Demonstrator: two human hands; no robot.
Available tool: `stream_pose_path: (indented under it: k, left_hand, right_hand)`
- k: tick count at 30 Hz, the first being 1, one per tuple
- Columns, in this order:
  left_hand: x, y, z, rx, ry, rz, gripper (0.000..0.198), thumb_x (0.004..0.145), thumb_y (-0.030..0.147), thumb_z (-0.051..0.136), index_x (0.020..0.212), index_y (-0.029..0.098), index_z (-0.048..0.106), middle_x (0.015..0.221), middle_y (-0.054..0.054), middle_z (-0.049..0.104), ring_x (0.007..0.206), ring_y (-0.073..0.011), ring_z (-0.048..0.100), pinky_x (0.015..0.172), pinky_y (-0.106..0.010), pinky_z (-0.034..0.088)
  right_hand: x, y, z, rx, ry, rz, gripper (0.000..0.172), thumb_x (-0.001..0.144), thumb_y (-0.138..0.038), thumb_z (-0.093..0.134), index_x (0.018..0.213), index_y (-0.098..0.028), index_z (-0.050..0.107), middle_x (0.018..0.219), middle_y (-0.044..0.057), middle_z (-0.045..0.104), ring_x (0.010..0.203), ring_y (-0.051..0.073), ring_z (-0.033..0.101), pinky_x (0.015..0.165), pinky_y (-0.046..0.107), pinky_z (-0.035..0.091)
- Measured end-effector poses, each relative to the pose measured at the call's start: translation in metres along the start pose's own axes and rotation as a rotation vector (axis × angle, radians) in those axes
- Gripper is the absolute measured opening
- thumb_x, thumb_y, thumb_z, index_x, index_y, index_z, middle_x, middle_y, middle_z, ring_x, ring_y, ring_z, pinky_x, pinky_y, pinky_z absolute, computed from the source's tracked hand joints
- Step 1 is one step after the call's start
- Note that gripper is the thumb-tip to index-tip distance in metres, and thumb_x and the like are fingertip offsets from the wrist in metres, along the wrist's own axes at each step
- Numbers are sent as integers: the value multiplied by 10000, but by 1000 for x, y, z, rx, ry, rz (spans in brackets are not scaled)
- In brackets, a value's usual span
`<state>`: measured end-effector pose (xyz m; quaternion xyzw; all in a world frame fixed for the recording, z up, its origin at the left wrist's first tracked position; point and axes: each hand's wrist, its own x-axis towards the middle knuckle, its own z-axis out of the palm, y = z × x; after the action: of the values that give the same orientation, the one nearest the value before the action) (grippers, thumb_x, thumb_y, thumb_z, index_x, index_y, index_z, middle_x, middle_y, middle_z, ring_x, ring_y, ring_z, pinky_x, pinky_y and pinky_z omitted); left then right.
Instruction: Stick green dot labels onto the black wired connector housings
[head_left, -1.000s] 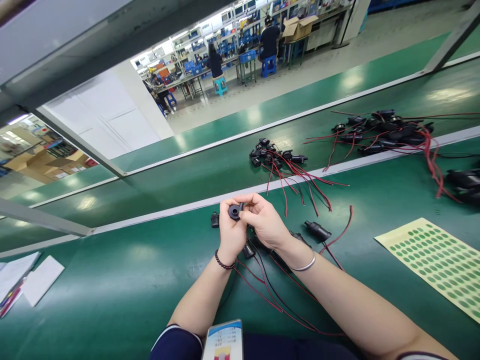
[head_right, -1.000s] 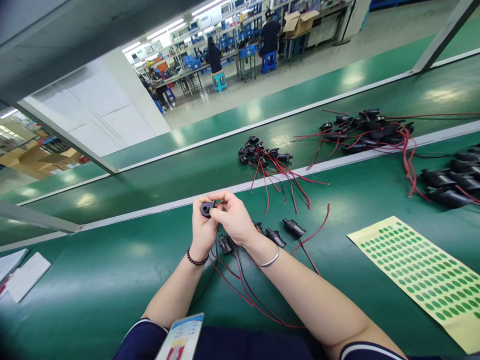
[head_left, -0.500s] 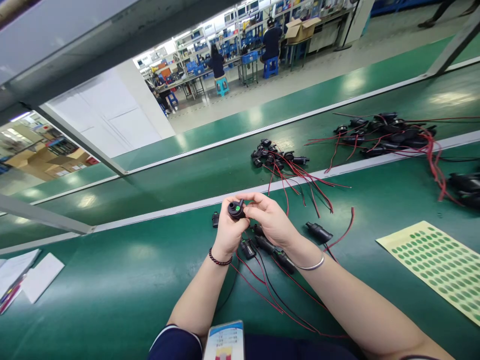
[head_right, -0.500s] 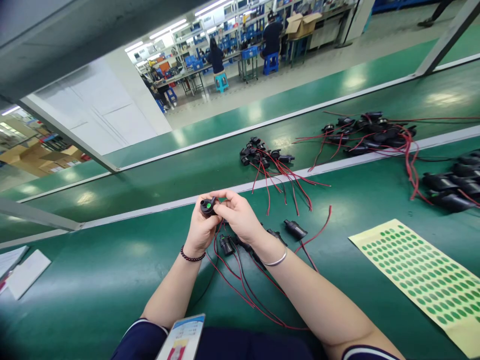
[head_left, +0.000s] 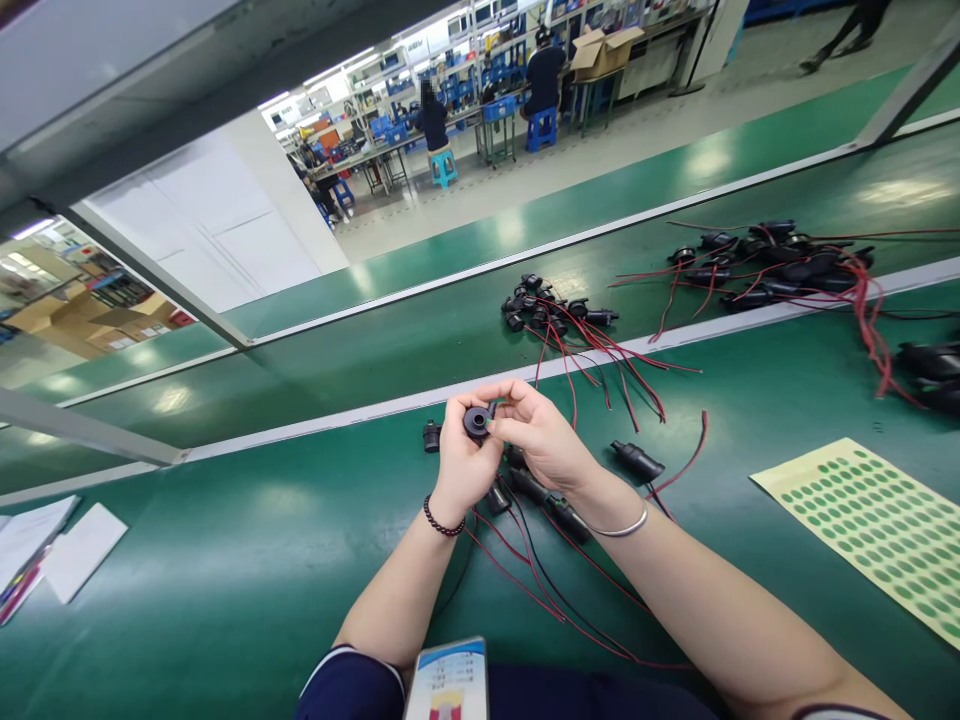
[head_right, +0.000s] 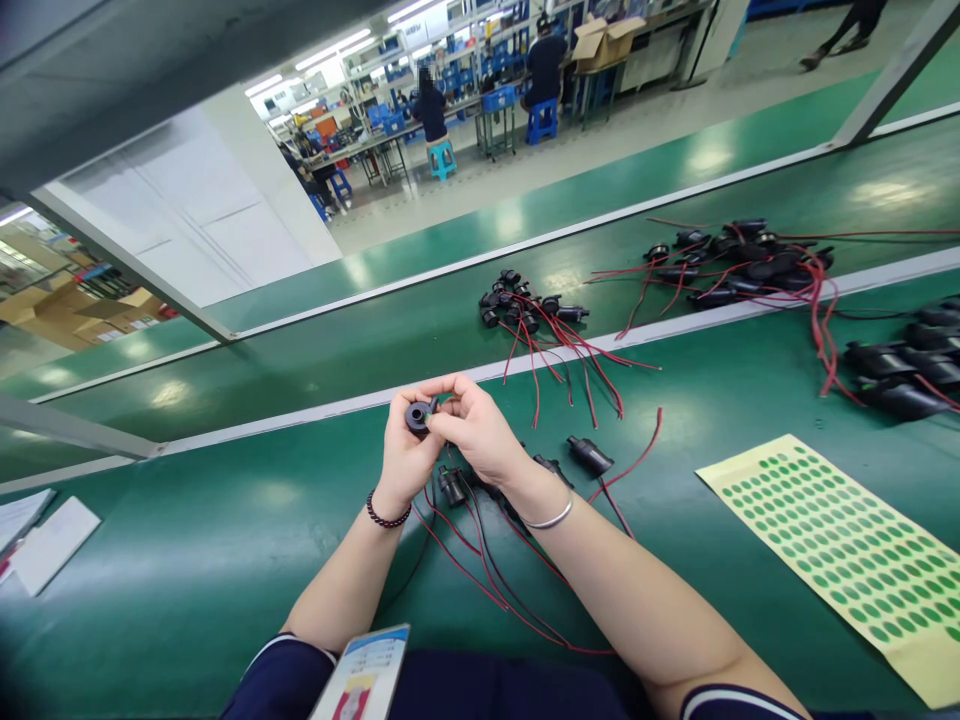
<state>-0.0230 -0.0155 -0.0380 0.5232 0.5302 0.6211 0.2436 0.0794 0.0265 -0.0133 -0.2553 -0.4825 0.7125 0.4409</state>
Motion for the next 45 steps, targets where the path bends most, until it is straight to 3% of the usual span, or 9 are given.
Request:
stream_pose_path:
  k: [12, 18, 23, 27, 30, 33, 36, 41, 45]
  left_hand:
    - [-4, -6, 0, 2, -22, 266, 205, 781, 120, 568, 949, 220, 505, 968, -25, 596, 871, -162, 593, 785, -310, 453]
    - [1, -10, -8, 8, -96, 283, 190, 776, 135, 583, 925, 225, 507, 924, -17, 587, 836, -165, 584, 765, -316, 446]
    - [5, -10, -13, -64, -157, 97, 233, 691, 102, 595, 877, 212, 506, 901, -3, 585, 811, -145, 562, 761, -298, 437]
    - [8, -5, -12, -252, -108, -210, 299, 620, 90, 598, 873, 204, 484, 791, 38, 525, 690, -95, 497, 653, -228, 402]
    - [10, 1, -12, -353, -88, -319, 313, 593, 92, 609, 853, 203, 476, 748, 54, 479, 656, -80, 459, 621, -206, 382]
    - [10, 6, -11, -381, -76, -341, 314, 591, 111, 625, 851, 204, 475, 763, 51, 487, 672, -83, 470, 636, -211, 391]
    - [9, 7, -11, -383, -58, -338, 314, 621, 135, 655, 877, 205, 487, 810, 37, 517, 713, -93, 497, 666, -220, 407]
    - [8, 10, -16, -311, -106, -317, 302, 709, 208, 708, 931, 206, 503, 835, 26, 527, 756, -107, 505, 691, -225, 422]
    - [4, 14, -21, -188, -182, -280, 278, 791, 273, 683, 1003, 204, 517, 882, 5, 549, 793, -123, 514, 739, -249, 438]
  right_hand:
    - [-2, 2, 2, 155, -41, -60, 215, 510, -75, 691, 660, -209, 614, 861, 4, 666, 851, 166, 623, 792, 325, 497]
    - [-2, 2, 2, 221, -52, -33, 217, 496, -32, 670, 607, -199, 587, 792, -21, 659, 807, 149, 635, 822, 350, 502]
    - [1, 5, 2, 231, -1, 12, 222, 487, -45, 703, 609, -184, 580, 827, -5, 687, 828, 153, 648, 830, 341, 507]
    - [5, 5, 2, 235, 36, 152, 220, 548, -147, 755, 743, -176, 655, 849, 18, 706, 720, 133, 638, 667, 276, 512]
    - [5, 4, 1, 224, -13, 188, 252, 596, -192, 741, 840, -177, 678, 884, 29, 708, 713, 130, 633, 621, 256, 504]
    - [4, 6, 0, 98, -7, 99, 291, 647, -228, 728, 925, -187, 654, 871, 20, 692, 689, 125, 619, 627, 264, 506]
    - [4, 8, -4, -207, 36, -119, 290, 727, -269, 701, 997, -203, 620, 876, 30, 668, 654, 130, 591, 643, 302, 517]
    - [5, 4, -16, -675, 18, -626, 138, 796, -261, 664, 926, -229, 636, 1100, 107, 629, 1007, 242, 610, 899, 431, 513]
    - [8, 0, -23, -784, -79, -760, 125, 827, -260, 643, 946, -229, 625, 1059, 110, 638, 1027, 250, 613, 900, 441, 516]
